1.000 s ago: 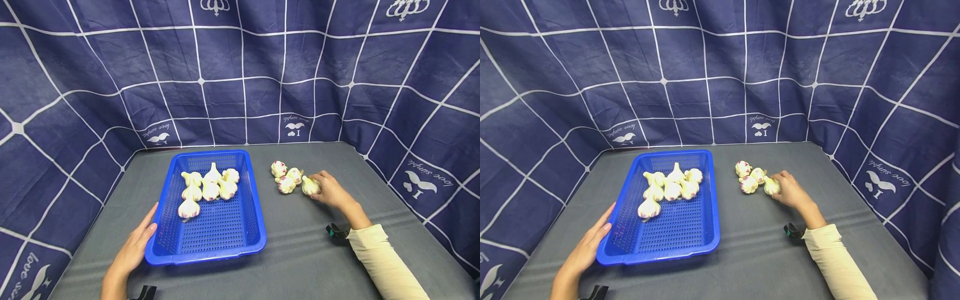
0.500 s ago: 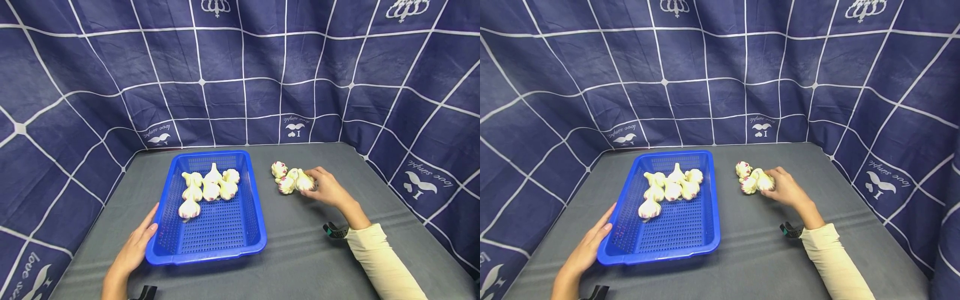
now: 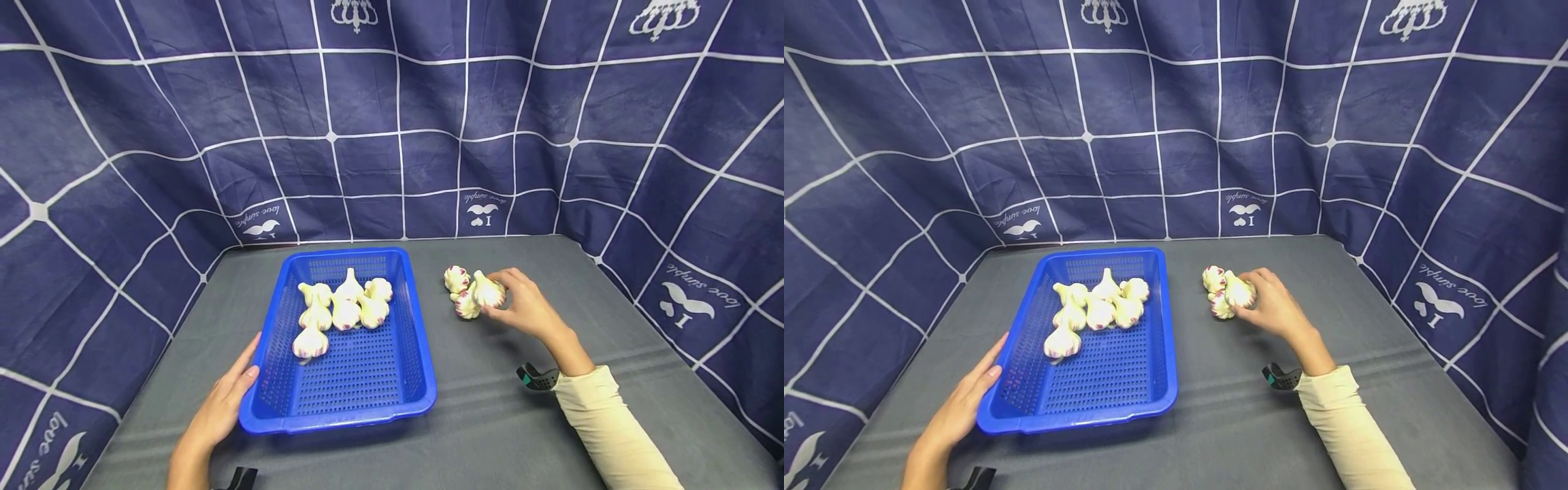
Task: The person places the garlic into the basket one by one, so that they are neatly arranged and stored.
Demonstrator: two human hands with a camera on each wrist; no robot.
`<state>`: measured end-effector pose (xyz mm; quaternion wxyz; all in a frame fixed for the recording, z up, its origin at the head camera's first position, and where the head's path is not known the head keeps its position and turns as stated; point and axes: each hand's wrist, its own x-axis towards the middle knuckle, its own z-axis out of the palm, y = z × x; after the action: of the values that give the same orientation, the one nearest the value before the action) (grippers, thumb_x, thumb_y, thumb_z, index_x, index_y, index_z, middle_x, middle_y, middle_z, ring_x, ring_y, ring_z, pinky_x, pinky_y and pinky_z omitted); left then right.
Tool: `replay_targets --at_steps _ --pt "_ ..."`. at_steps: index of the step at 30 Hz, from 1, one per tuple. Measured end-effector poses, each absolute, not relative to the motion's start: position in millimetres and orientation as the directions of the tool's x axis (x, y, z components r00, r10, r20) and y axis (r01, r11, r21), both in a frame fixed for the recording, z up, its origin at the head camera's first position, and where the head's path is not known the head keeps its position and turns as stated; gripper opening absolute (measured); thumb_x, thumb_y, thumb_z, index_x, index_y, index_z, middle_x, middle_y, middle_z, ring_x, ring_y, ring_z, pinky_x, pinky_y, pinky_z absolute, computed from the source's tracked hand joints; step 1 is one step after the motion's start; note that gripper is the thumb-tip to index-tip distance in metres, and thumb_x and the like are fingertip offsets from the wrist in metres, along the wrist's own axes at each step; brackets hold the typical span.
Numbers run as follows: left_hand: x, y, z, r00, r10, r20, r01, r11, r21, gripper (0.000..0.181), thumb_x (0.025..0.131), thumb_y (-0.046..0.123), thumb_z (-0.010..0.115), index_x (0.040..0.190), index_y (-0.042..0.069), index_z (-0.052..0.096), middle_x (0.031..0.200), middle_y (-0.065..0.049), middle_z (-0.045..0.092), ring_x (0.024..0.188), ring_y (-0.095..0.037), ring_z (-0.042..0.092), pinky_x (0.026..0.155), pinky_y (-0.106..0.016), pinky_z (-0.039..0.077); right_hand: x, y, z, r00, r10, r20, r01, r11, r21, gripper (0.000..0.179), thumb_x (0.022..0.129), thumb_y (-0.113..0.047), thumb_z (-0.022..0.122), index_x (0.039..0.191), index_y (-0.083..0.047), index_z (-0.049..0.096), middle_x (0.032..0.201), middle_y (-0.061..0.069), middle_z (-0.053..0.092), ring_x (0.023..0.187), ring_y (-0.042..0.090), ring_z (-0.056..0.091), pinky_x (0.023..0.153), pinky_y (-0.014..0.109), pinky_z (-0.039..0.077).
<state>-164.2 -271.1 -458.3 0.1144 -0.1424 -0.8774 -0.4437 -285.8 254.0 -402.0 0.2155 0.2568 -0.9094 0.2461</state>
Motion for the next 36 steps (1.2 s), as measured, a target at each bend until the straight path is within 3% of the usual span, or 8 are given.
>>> replay_targets --at_steps 16,36 --pt "-163.1 -271.1 -458.3 -0.939 0.15 0.308 0.337 0.565 0.753 0.051 0.107 0.019 0.037 0.157 0.013 0.028 0.152 -0.027 0.036 0.124 0.021 0.025 0.096 -0.002 0.02 -291.7 215.8 -376.9 -0.717 -0.386 0.58 -0.64 0.695 -0.328 0.057 0.066 -0.02 0.091 0.113 -0.002 0.063 0.1 0.012 0.063 0.086 0.024 0.055 0.074 0.041 0.046" --pt "-163.6 -270.6 -457.3 -0.936 0.143 0.322 0.345 0.55 0.76 0.051 0.106 0.013 0.039 0.156 0.01 0.031 0.151 -0.024 0.038 0.122 0.022 0.027 0.094 -0.001 0.022 -301.8 159.4 -359.4 -0.65 -0.434 0.624 -0.735 0.565 -0.373 0.053 0.069 -0.027 0.088 0.112 -0.005 0.065 0.093 0.004 0.061 0.078 0.017 0.054 0.065 0.031 0.046"
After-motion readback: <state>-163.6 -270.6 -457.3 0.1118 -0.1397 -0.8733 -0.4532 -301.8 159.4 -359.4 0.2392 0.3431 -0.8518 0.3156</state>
